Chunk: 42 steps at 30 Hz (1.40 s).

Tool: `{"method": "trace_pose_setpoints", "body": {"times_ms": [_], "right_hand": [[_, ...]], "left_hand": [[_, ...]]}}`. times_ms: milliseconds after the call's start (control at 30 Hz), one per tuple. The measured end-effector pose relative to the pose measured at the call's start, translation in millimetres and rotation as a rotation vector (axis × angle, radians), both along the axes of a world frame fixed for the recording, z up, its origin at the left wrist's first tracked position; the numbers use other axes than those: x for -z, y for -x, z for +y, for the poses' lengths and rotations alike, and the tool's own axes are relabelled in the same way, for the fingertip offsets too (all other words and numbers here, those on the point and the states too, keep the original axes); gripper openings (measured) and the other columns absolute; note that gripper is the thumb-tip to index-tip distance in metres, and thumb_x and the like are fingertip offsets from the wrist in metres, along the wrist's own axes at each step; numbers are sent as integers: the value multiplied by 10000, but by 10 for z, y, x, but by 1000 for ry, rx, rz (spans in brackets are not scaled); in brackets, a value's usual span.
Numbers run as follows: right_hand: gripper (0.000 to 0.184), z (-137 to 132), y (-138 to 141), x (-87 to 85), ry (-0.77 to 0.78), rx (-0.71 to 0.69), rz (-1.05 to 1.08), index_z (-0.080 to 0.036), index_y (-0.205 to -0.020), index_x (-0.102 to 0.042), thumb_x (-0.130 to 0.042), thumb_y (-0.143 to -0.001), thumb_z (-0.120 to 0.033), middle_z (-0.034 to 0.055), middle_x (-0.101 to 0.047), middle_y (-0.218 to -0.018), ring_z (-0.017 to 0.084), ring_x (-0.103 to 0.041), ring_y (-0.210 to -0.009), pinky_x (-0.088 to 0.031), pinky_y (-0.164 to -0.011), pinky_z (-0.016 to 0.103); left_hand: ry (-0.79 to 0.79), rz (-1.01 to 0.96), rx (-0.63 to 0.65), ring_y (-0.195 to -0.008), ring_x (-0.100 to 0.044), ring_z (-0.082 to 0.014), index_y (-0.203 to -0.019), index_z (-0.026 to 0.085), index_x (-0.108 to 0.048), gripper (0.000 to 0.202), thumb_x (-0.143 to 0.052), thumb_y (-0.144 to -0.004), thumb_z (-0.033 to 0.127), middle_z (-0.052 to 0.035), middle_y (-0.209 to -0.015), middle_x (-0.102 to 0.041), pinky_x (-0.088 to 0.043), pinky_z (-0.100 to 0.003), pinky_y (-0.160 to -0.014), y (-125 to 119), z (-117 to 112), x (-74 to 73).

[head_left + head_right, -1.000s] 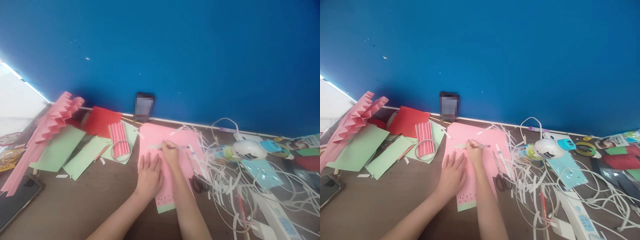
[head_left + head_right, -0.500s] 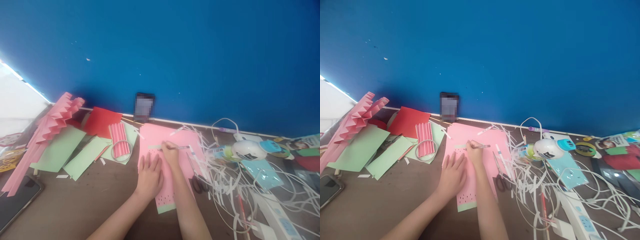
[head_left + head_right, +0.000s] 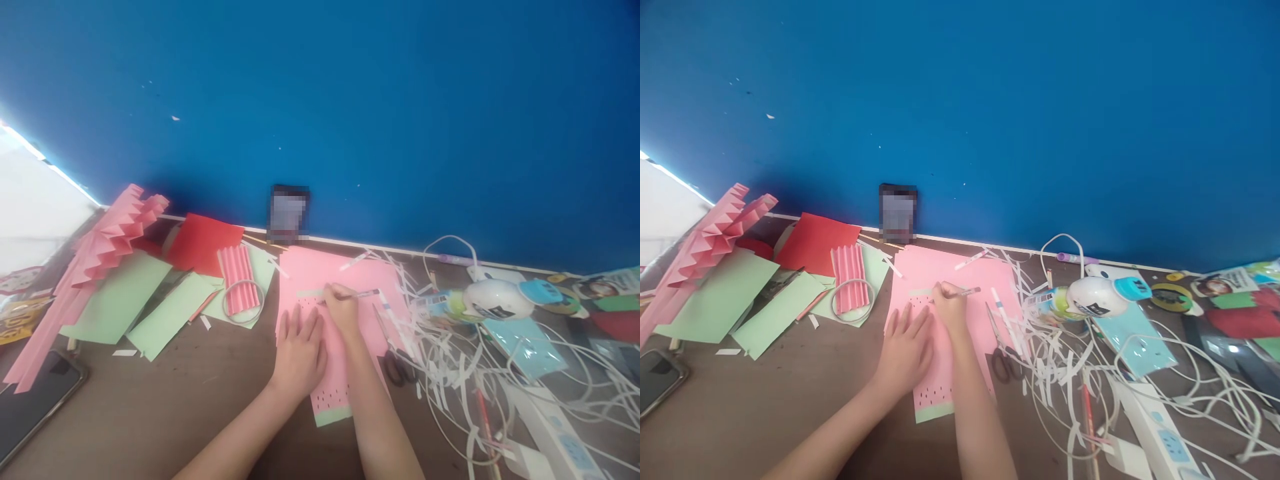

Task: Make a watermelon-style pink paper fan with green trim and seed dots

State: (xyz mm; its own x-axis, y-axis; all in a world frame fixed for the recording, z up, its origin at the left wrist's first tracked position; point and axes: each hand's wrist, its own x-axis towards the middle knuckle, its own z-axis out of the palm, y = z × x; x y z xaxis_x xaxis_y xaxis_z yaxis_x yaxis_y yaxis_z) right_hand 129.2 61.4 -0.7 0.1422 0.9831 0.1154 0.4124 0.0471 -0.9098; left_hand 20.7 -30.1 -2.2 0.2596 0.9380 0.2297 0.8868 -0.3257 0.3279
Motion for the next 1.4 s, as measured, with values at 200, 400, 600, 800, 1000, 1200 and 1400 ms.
{"method": "trace_pose_setpoints", "body": {"times_ms": [200, 400, 600, 800, 1000, 1200, 1400], "right_hand": [[340, 6, 2, 7, -1, 3, 9, -192, -450, -284, -448, -740, -265, -62, -311, -407, 71, -363, -404, -319, -417, 195], [351, 17, -15, 60, -20, 1, 15, -192, -449, -297, -450, -747, -298, -62, -294, -409, 70, -335, -405, -311, -412, 197], [354, 18, -9, 59, -16, 3, 12, -193, -445, -294, -447, -747, -298, -63, -294, -402, 70, -327, -402, -314, -409, 198], [347, 6, 6, 16, -7, 4, 15, -192, -448, -298, -445, -749, -285, -65, -291, -411, 71, -354, -402, -344, -422, 194], [347, 9, 9, 12, -13, 17, 8, -193, -446, -289, -445, -744, -276, -67, -268, -415, 67, -339, -397, -328, -413, 192], [352, -1, -2, 15, -29, -8, 7, -191, -448, -298, -450, -751, -285, -62, -282, -418, 68, -325, -409, -319, -415, 196], [363, -7, 18, -3, 8, -56, 15, -191, -454, -269, -462, -745, -289, -64, -247, -437, 63, -276, -424, -289, -411, 195]], "left_hand": [[3, -6, 4, -1258, -276, -321, -1213, 191, -466, 423, -411, -795, 227, 2, -1331, -421, -229, -503, -1037, 5, -6, 8], [-6, 0, 0, -1262, -274, -307, -1210, 196, -465, 410, -409, -805, 239, -6, -1327, -426, -234, -498, -1038, 8, -2, 4], [-8, -1, 4, -1264, -272, -306, -1205, 195, -470, 409, -416, -802, 236, -13, -1322, -433, -246, -497, -1033, 8, 0, 3], [-5, -9, 1, -1265, -270, -310, -1213, 196, -466, 419, -419, -798, 232, -20, -1317, -438, -243, -508, -1032, 1, 1, 13], [-8, -19, -2, -1261, -280, -309, -1212, 197, -469, 413, -414, -804, 234, -21, -1315, -441, -249, -508, -1031, -1, 0, 12], [3, -30, 1, -1261, -278, -310, -1215, 197, -469, 413, -406, -808, 230, -8, -1323, -433, -243, -507, -1034, 0, 2, 1], [-3, -31, 0, -1262, -276, -312, -1212, 198, -476, 412, -406, -807, 228, -15, -1319, -437, -242, -511, -1031, -3, -1, 3]]}}
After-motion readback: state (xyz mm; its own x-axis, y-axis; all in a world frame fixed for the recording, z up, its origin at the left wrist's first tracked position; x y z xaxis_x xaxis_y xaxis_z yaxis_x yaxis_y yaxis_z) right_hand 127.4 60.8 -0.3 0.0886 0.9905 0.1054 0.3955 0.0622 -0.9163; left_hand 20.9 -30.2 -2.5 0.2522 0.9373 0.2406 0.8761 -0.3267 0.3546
